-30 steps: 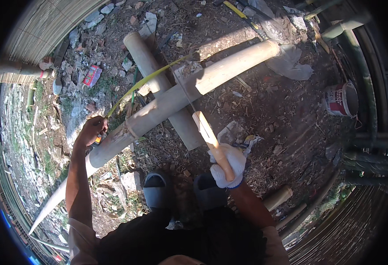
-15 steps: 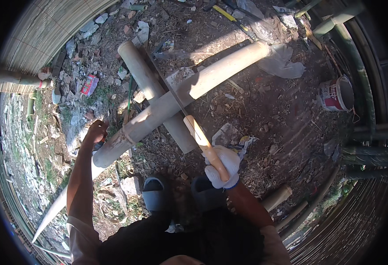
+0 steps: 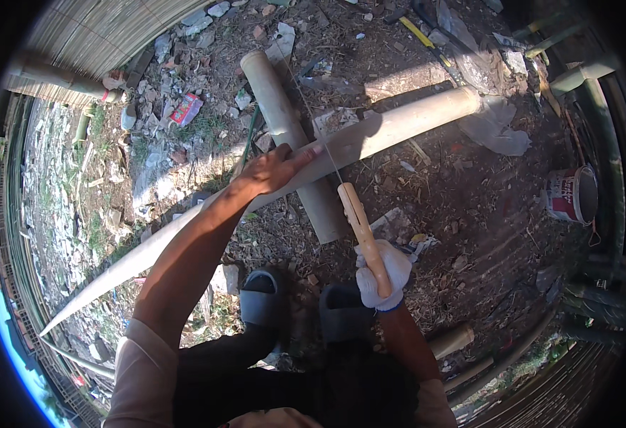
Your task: The person is measuring sections of bamboo with a tape measure and cutting them using a hand saw.
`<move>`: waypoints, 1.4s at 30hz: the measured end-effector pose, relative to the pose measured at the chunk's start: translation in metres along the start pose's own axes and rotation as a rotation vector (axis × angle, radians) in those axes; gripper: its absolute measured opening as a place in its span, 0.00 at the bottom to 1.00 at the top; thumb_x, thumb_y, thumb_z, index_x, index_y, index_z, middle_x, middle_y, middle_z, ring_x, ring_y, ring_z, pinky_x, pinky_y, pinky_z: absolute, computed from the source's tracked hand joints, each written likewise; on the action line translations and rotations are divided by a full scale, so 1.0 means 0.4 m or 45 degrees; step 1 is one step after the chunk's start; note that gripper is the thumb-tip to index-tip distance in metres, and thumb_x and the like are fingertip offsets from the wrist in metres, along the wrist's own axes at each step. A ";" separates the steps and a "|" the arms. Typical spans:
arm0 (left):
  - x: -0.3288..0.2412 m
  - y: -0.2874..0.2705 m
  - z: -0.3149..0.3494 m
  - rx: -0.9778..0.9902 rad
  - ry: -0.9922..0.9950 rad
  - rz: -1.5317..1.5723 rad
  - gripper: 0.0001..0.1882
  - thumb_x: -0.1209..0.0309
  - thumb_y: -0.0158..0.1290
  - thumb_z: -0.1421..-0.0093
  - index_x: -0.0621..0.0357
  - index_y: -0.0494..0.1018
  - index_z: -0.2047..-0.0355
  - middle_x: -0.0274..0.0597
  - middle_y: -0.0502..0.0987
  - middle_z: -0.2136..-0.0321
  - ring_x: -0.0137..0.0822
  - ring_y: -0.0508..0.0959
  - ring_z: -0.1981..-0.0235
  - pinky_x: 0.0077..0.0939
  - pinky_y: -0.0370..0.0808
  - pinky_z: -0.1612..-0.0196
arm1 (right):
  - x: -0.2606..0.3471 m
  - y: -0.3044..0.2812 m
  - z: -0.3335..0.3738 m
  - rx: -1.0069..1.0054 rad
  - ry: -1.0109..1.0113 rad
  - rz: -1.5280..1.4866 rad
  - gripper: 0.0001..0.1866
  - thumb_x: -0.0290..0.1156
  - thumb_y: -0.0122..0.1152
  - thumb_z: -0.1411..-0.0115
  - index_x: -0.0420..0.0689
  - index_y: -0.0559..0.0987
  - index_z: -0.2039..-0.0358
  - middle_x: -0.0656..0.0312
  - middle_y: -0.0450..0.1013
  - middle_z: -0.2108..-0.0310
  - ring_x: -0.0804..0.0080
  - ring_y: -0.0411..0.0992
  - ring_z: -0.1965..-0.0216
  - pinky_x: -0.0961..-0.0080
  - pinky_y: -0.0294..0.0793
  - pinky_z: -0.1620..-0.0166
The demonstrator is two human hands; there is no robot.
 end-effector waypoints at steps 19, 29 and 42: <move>-0.052 0.032 0.057 -0.384 -0.366 -0.105 0.43 0.25 0.47 0.39 0.51 0.81 0.49 0.55 0.86 0.65 0.52 0.88 0.61 0.42 0.81 0.56 | 0.054 -0.016 -0.008 0.010 -0.136 0.167 0.16 0.35 0.58 0.36 0.32 0.81 0.62 0.56 0.74 0.77 0.63 0.75 0.79 0.69 0.74 0.74; -0.057 0.031 0.058 -0.446 -0.227 -0.083 0.47 0.24 0.47 0.39 0.61 0.81 0.52 0.59 0.85 0.67 0.52 0.88 0.62 0.44 0.82 0.57 | 0.133 -0.131 0.103 0.104 -0.010 0.238 0.09 0.30 0.65 0.43 0.37 0.82 0.66 0.54 0.76 0.74 0.54 0.77 0.77 0.62 0.75 0.73; -0.061 0.031 0.066 -0.396 -0.366 -0.135 0.45 0.24 0.44 0.39 0.52 0.81 0.47 0.59 0.86 0.64 0.55 0.87 0.58 0.46 0.81 0.54 | 0.134 -0.095 0.066 0.039 0.189 0.222 0.14 0.36 0.67 0.43 0.36 0.83 0.66 0.57 0.76 0.77 0.57 0.77 0.77 0.63 0.76 0.72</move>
Point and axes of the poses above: each hand's wrist, its own z-axis away from the middle knuckle, its own y-axis out of the palm, x = y × z, the point moved 4 cm from there along -z, towards the middle knuckle
